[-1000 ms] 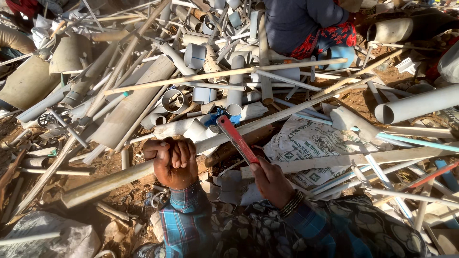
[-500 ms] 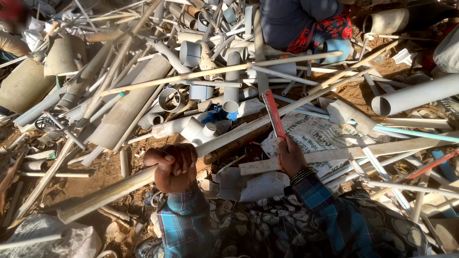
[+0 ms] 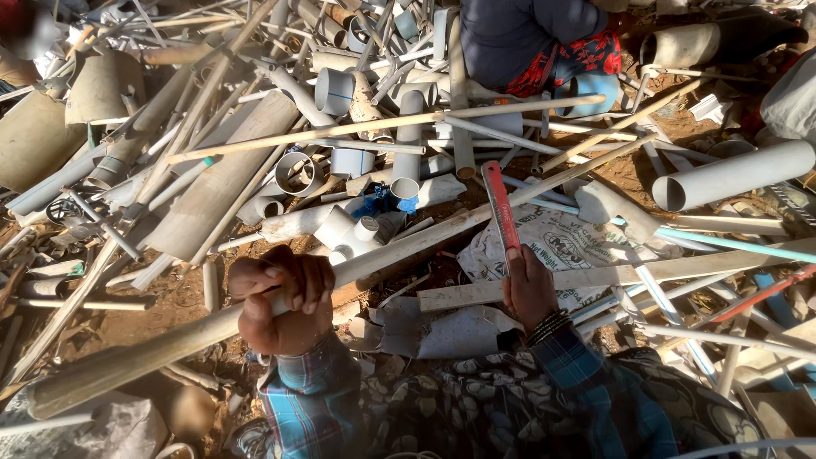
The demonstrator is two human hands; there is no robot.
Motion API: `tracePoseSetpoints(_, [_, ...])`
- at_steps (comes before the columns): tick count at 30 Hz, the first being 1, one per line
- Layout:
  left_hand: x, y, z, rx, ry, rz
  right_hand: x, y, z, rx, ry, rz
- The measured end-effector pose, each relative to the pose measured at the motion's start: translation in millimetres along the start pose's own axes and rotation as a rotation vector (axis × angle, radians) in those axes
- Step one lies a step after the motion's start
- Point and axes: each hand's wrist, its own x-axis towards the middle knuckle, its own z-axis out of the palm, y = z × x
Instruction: The person holds a white PVC pipe with one hand and uses a hacksaw blade with the other hand to cut through the pipe while sitting on a pile of debris.
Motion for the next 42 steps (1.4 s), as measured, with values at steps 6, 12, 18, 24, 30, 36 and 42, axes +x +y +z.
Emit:
tracePoseSetpoints(6, [-7.2, 1.2, 9.4, -0.050, -0.131, -0.036, -51.0, 20.0, 47.2, -0.242, -0.077, -0.476])
tracePoseSetpoints(12, [-5.1, -4.8, -8.1, 0.053, 0.186, 0.014, 19.3, 29.7, 16.5, 0.045, -0.005, 0.136])
tracePoseSetpoints(18, [-15.7, -6.0, -6.7, 0.065, 0.085, 0.024, -62.7, 19.2, 85.3, -0.138, -0.149, -0.433])
tracePoseSetpoints(24, [-10.5, -5.2, -14.4, 0.048, 0.111, -0.006, 23.0, 50.8, 8.5, 0.066, 0.073, 0.106])
tracePoseSetpoints(30, [-7.5, -0.2, -5.5, -0.022, -0.355, -0.106, -55.0, 20.0, 53.1, -0.313, 0.050, -0.684])
tracePoseSetpoints(36, [-7.2, -29.6, -12.8, -0.055, -0.219, -0.097, 18.1, 38.3, -12.9, -0.114, 0.010, 0.098])
tracePoseSetpoints(42, [-10.4, -35.8, 2.7, -0.066, -0.257, -0.065, -38.0, 3.5, 16.6, -0.215, -0.220, -0.276])
